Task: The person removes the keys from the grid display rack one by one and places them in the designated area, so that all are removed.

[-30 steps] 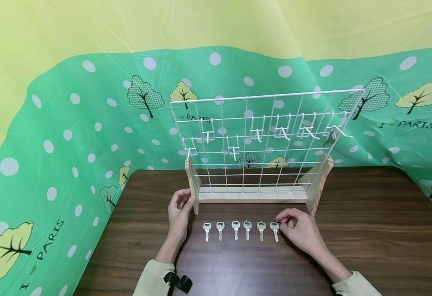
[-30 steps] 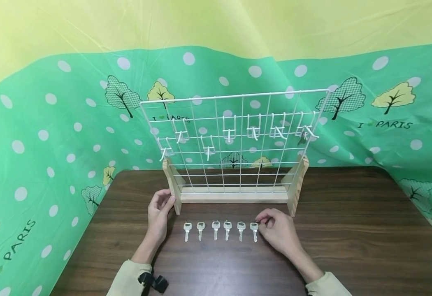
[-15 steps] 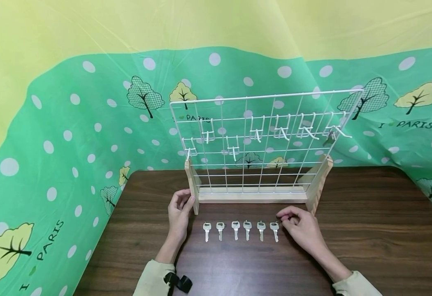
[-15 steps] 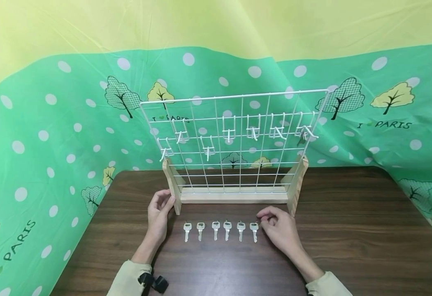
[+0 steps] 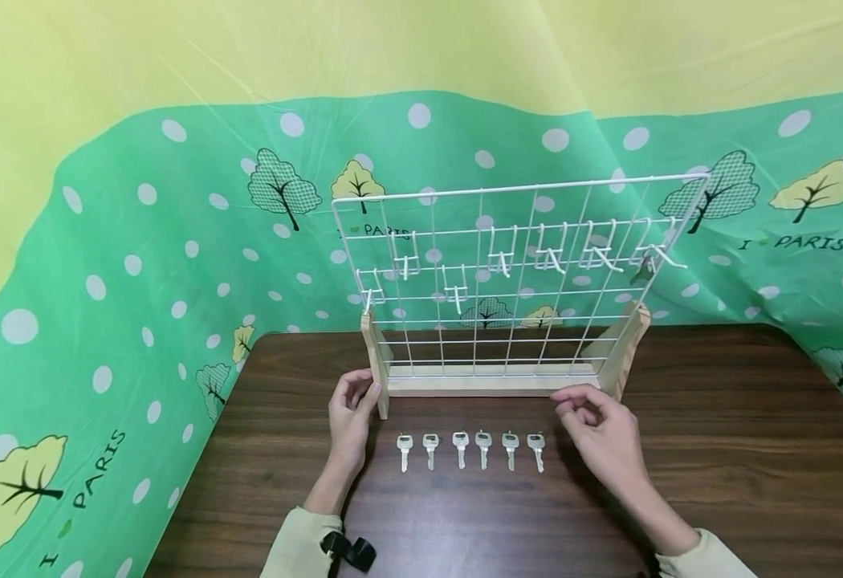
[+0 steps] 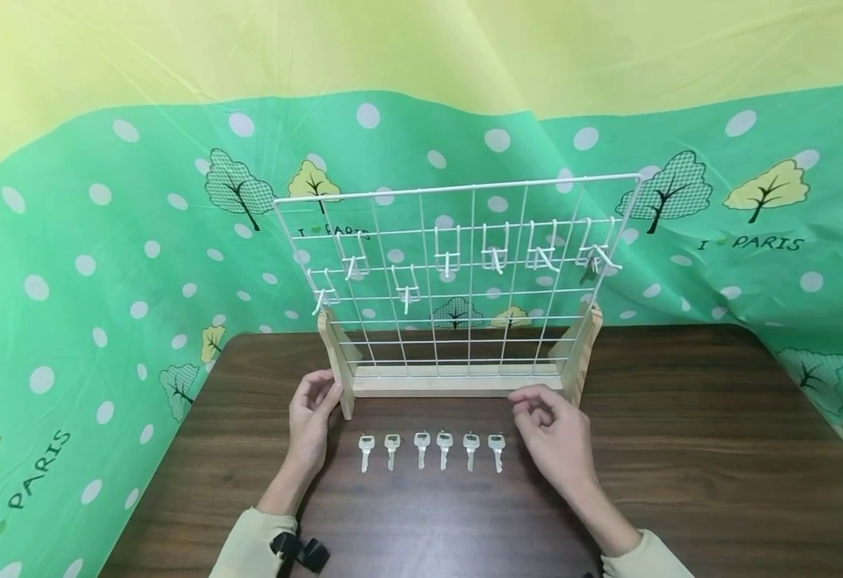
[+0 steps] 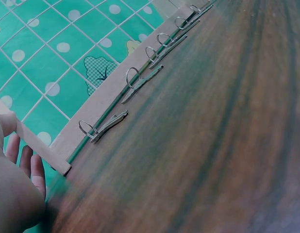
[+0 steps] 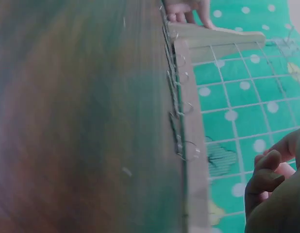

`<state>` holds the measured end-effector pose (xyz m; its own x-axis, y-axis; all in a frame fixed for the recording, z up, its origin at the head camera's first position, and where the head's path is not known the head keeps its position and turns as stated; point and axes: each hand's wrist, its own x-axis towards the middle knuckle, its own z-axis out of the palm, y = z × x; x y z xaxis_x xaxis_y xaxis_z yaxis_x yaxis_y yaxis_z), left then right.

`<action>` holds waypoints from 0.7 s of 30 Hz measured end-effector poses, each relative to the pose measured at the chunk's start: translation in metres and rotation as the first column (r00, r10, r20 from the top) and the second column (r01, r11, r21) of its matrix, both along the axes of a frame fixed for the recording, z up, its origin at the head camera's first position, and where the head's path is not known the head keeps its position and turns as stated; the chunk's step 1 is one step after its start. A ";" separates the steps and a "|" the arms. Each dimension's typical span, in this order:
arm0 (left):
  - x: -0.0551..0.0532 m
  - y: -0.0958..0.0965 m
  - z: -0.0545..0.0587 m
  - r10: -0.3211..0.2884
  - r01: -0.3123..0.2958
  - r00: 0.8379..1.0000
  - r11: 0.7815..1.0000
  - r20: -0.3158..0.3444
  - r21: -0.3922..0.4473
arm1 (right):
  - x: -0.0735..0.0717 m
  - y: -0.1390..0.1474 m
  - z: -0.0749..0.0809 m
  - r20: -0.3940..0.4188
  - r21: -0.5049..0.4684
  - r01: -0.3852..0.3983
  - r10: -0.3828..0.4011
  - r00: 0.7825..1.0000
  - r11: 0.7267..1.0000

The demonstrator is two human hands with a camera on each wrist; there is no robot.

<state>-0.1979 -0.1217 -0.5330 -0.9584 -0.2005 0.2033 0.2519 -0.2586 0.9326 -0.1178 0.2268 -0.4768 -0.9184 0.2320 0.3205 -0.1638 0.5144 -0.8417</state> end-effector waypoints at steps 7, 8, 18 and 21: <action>0.000 0.000 0.001 0.004 -0.004 1.000 1.000 0.005 0.000 | 0.002 -0.001 0.020 -0.125 -0.080 -0.019 0.009 0.992 0.997; 0.000 0.000 0.001 0.005 -0.005 1.000 1.000 0.005 0.002 | 0.002 0.000 0.023 -0.125 -0.088 -0.015 0.004 0.992 0.996; 0.000 0.000 -0.001 0.005 -0.005 1.000 1.000 0.010 -0.001 | 0.000 0.007 0.048 -0.180 -0.174 0.005 -0.037 0.983 0.985; -0.001 -0.001 -0.001 0.002 -0.002 1.000 1.000 0.003 -0.001 | -0.001 0.010 0.058 -0.198 -0.191 0.018 -0.057 0.979 0.982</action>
